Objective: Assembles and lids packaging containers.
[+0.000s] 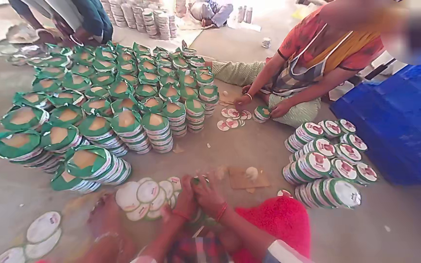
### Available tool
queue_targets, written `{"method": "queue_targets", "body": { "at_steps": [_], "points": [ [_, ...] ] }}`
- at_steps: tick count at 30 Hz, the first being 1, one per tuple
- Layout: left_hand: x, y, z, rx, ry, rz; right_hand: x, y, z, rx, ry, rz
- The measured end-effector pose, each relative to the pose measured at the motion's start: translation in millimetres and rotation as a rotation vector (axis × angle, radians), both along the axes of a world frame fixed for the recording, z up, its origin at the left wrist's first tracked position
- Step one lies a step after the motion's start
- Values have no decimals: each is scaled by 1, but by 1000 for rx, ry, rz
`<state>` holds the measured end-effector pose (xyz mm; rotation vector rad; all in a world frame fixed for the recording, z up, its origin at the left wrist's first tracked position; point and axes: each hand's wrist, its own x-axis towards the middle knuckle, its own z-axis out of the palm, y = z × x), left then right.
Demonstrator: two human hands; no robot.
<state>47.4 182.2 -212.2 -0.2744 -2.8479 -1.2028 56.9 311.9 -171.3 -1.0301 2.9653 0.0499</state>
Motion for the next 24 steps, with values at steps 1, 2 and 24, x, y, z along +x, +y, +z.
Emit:
{"method": "queue_targets", "body": {
  "at_steps": [1,2,24],
  "points": [
    [-1,0,2,3,-32,1,0,2,-1,25,35,38],
    [-1,0,4,12,-73,3,-1,5,-1,53,69,72],
    [-17,-7,-6,95,-115,79,-16,131,16,-31,-536,-1234]
  ]
}}
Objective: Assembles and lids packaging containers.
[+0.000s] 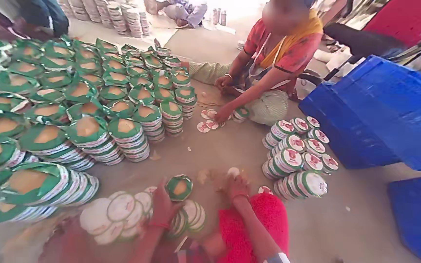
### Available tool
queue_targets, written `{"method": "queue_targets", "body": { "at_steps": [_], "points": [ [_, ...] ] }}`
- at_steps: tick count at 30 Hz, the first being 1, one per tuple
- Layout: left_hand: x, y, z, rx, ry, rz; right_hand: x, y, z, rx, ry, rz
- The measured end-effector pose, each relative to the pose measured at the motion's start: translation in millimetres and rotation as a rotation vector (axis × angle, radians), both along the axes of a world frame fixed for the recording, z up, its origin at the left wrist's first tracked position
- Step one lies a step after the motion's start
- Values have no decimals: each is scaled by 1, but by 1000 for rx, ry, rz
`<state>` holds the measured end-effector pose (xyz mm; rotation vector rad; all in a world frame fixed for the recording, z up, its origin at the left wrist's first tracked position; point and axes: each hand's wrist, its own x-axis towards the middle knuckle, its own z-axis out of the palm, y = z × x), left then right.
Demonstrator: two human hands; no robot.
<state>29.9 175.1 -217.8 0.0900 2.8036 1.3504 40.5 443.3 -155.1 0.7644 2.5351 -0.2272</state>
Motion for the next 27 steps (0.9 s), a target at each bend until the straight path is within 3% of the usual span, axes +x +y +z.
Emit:
{"method": "queue_targets", "body": {
  "at_steps": [5,12,22,27],
  "points": [
    [-3,-3,2,22,-48,-4,5,-11,9,0,3,60],
    [-3,-3,2,1,-18,-25,13,-27,24,45,353,132],
    [-1,-2,5,-33,-43,-30,19,-52,-6,-54,38,241],
    [-2,0,9,-67,-58,-28,24,-61,-7,8,107,281]
  ]
}}
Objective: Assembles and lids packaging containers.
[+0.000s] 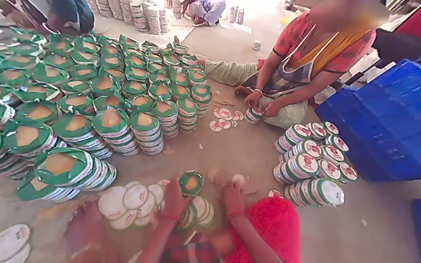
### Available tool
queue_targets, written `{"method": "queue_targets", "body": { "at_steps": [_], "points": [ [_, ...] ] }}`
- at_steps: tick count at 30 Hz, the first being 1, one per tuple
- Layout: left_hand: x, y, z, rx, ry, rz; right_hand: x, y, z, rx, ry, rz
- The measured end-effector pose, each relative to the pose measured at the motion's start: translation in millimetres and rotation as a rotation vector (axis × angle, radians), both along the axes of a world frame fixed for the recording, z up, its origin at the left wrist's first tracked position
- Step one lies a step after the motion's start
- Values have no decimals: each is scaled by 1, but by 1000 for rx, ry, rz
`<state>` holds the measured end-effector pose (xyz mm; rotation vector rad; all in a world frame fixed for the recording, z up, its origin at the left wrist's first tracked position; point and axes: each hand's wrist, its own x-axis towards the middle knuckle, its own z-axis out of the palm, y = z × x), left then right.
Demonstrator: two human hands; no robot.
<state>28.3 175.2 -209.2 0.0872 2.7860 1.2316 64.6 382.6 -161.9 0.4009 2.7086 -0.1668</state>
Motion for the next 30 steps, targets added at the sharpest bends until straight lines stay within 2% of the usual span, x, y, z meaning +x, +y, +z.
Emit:
{"method": "queue_targets", "body": {
  "at_steps": [2,4,9,11,16,19,23,27,30],
  "points": [
    [0,0,3,-12,-31,3,1,-7,7,4,51,-18],
    [-2,0,1,-12,1,-2,-5,-10,14,-80,117,-30],
    [1,-1,-4,-6,24,-25,-48,-14,4,-640,244,-44],
    [0,-1,1,-26,-14,-17,-60,-19,-9,-737,237,-23],
    [1,0,-2,-23,15,-10,-49,-24,-37,-670,307,29],
    [0,0,-2,-21,-12,-5,-39,-24,-35,-605,331,26],
    [-1,0,1,-33,-59,-3,-22,-15,-41,-639,404,10],
    [-3,0,1,-27,-84,-12,3,-20,-35,-475,317,71],
    [-3,-1,1,-21,-98,-11,17,-31,-33,-447,329,94]
  ]
}}
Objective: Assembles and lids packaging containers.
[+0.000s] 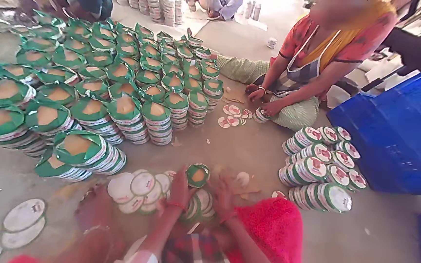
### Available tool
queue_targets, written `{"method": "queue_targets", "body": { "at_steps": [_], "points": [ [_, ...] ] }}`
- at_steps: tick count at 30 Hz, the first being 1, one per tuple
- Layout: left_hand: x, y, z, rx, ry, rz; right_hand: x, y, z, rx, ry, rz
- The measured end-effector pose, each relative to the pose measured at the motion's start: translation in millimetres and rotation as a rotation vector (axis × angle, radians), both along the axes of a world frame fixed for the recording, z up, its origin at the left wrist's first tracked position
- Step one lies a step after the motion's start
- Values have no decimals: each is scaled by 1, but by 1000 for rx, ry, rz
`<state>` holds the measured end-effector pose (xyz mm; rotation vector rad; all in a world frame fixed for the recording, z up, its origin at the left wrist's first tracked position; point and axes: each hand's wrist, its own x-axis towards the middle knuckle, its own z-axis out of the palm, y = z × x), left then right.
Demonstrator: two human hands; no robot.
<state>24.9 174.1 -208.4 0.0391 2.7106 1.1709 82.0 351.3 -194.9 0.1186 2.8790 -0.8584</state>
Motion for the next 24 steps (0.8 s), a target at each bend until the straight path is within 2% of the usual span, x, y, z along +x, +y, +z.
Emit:
{"method": "queue_targets", "body": {
  "at_steps": [5,9,15,24],
  "points": [
    [-1,0,1,80,-7,-10,7,-16,6,-160,-15,32],
    [2,-3,3,128,-32,-38,10,-35,8,60,-76,101],
    [2,-6,1,191,-43,-29,7,-50,11,255,7,238],
    [3,-11,7,241,-118,45,-15,-62,6,411,189,348]
  ]
}}
